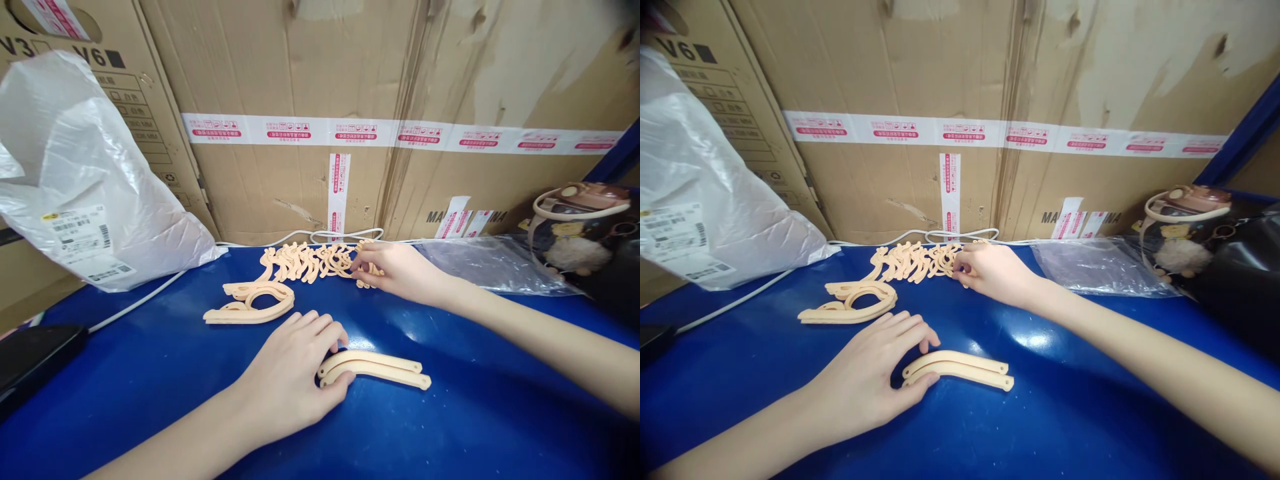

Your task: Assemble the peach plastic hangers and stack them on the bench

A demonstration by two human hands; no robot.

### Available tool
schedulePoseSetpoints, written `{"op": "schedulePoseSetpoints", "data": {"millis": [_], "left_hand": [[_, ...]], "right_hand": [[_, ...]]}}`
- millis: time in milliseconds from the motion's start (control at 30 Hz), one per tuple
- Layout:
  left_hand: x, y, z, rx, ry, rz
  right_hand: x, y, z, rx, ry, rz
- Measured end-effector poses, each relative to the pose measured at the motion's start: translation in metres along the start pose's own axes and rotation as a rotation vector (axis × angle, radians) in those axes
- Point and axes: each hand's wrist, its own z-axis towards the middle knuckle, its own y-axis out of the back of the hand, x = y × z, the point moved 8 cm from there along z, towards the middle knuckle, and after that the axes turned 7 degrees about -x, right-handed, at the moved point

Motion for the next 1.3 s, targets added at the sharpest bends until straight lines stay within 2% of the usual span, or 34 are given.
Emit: {"op": "schedulePoseSetpoints", "data": {"millis": [167, 400, 600, 733, 833, 967, 1133, 1300], "left_hand": [[-0.001, -0.001, -0.001, 0.003, -0.022, 0.019], [0.001, -0.002, -0.002, 0.016, -0.015, -0.008], [0.003, -0.001, -0.001, 0.014, -0.003, -0.025], [0.008, 0.001, -0.001, -0.001, 0.067, -0.053], [0.010, 0.000, -0.001, 0.002, 0.092, -0.043], [0.009, 0.000, -0.002, -0.005, 0.088, -0.021], [0.010, -0.001, 0.000, 0.002, 0.100, -0.005], [0.008, -0.001, 0.001, 0.028, 0.109, 0.016]], "right_hand": [[-0.010, -0.024, 0.037, 0.025, -0.063, -0.023], [-0.023, -0.050, 0.052, 0.097, -0.198, 0.089], [-0.038, -0.056, 0.056, 0.036, -0.304, 0.319], [-0.035, -0.046, 0.054, -0.012, -0.296, 0.487], [-0.023, -0.031, 0.041, -0.032, -0.254, 0.579], [-0.008, -0.016, 0.003, -0.011, -0.212, 0.602], [0.008, -0.014, -0.050, 0.100, -0.083, 0.372], [0.011, -0.019, -0.070, 0.152, -0.035, 0.257]]}}
